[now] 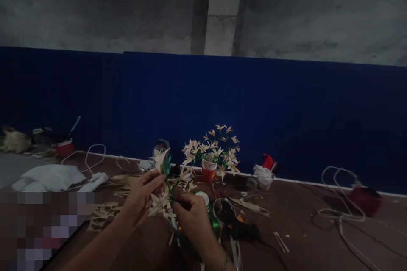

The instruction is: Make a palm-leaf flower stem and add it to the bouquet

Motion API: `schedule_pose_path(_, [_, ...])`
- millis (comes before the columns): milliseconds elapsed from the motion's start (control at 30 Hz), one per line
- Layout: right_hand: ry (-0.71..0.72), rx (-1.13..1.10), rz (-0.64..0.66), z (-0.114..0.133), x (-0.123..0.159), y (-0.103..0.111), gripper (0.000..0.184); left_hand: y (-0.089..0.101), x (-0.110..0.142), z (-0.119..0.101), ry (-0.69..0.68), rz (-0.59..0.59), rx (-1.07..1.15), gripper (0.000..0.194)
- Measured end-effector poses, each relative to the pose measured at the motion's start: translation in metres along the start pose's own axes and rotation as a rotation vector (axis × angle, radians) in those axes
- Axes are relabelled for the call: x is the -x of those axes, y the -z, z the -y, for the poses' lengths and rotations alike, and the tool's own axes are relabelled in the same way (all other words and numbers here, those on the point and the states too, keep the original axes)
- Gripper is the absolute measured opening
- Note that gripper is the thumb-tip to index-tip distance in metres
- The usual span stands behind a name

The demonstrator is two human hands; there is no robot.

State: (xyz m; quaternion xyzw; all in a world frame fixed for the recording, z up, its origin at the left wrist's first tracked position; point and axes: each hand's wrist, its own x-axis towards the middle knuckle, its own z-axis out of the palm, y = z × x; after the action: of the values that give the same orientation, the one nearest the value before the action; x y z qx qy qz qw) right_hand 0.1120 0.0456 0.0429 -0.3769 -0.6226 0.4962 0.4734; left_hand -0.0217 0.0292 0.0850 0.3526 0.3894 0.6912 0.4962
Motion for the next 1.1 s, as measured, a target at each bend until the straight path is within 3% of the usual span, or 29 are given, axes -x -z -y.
schedule_pose_path(167, [-0.106, -0.181, -0.001, 0.004, 0.000, -0.004, 0.021, -0.008, -0.001, 0.008, -0.019, -0.032, 0.083, 0.024])
schedule_pose_path(367, [-0.097, -0.218, -0.009, 0.000, 0.002, -0.005, 0.029, -0.014, 0.002, 0.019, -0.085, -0.079, 0.139, 0.025])
schedule_pose_path(500, [-0.130, -0.278, 0.012, 0.004, 0.005, -0.007, 0.031, -0.010, 0.005, 0.024, -0.204, -0.052, 0.035, 0.022])
schedule_pose_path(633, [-0.242, -0.352, 0.001, 0.004, 0.009, -0.011, 0.029, -0.003, 0.007, 0.035, -0.294, -0.122, -0.072, 0.020])
schedule_pose_path(867, [-0.208, -0.339, 0.049, -0.002, 0.006, -0.004, 0.029, 0.006, 0.002, 0.031, -0.336, -0.080, -0.072, 0.018])
schedule_pose_path(1100, [-0.282, -0.291, 0.086, 0.007, 0.003, 0.002, 0.029, 0.010, -0.017, 0.012, -0.022, 0.088, 0.065, 0.022])
